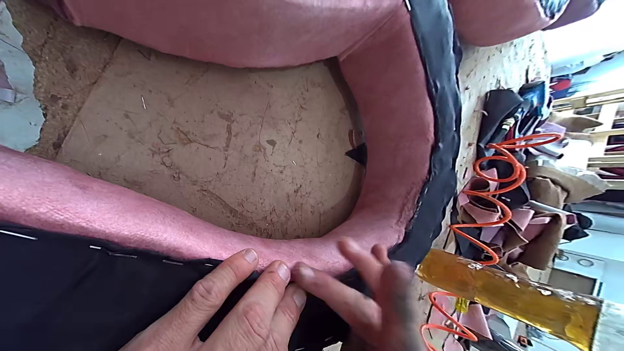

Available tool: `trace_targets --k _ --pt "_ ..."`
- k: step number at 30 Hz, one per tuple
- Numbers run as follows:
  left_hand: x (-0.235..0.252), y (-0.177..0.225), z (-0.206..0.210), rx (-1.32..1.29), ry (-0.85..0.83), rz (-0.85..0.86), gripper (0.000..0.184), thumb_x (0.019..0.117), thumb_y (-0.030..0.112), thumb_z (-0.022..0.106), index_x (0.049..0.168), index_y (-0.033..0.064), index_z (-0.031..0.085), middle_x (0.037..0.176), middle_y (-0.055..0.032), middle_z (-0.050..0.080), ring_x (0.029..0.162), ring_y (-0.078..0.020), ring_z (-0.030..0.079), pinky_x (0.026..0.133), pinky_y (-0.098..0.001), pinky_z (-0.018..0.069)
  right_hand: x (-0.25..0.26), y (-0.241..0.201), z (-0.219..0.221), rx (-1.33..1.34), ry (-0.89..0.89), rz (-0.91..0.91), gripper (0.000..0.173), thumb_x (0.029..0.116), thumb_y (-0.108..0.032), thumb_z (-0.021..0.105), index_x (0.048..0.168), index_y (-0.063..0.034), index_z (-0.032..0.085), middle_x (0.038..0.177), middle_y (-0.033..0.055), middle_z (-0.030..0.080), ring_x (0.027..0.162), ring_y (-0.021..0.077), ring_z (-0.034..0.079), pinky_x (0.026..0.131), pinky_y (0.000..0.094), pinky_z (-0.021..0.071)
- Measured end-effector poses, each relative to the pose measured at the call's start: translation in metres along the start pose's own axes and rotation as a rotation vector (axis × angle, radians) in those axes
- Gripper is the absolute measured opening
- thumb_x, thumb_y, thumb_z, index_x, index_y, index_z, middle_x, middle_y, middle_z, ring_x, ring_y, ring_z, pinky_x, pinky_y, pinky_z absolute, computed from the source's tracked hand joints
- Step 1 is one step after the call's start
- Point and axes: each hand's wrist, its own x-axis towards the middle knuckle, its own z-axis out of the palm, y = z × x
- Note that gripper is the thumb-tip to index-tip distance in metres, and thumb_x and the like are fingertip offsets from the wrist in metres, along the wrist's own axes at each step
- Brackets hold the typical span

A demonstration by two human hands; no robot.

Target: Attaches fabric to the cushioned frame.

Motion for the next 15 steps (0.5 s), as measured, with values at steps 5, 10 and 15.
trace_targets --k 5,10,15 --pt "0.0002 -0.0006 -0.0001 0.010 0.000 0.003 0.027 0.1044 0.021 0.046 0.101 0.0048 0.068 0.130 -0.0124 0.070 0.134 -0.0299 0.057 0.118 -0.0445 0.0332 0.0019 0.0015 -0.0064 0.015 0.017 -0.024 0.060 0.1057 -0.052 0.020 0.157 -0.0295 0.043 0.138 -0.0147 0.066 0.149 0.0184 0.041 0.127 0.0574 0.0081" --pt "0.0010 -0.0014 -0.0015 0.010 -0.019 0.015 0.028 0.1054 0.021 0.046 0.098 0.0044 0.068 0.131 -0.0132 0.070 0.134 -0.0302 0.057 0.118 -0.0450 0.0326 0.0001 0.0035 -0.0060 -0.043 0.040 -0.009 0.059 0.1060 -0.052 0.020 0.155 -0.0308 0.043 0.136 -0.0166 0.067 0.147 0.0144 0.042 0.128 0.0545 0.0075" --pt "0.0015 -0.0013 -0.0020 0.012 -0.025 0.020 0.028 0.1055 0.020 0.046 0.100 0.0043 0.068 0.131 -0.0133 0.070 0.134 -0.0309 0.056 0.119 -0.0450 0.0317 -0.0024 0.0025 -0.0067 -0.054 0.064 -0.007 0.057 0.1059 -0.052 0.022 0.157 -0.0323 0.038 0.135 -0.0181 0.067 0.146 0.0132 0.044 0.128 0.0552 0.0057"
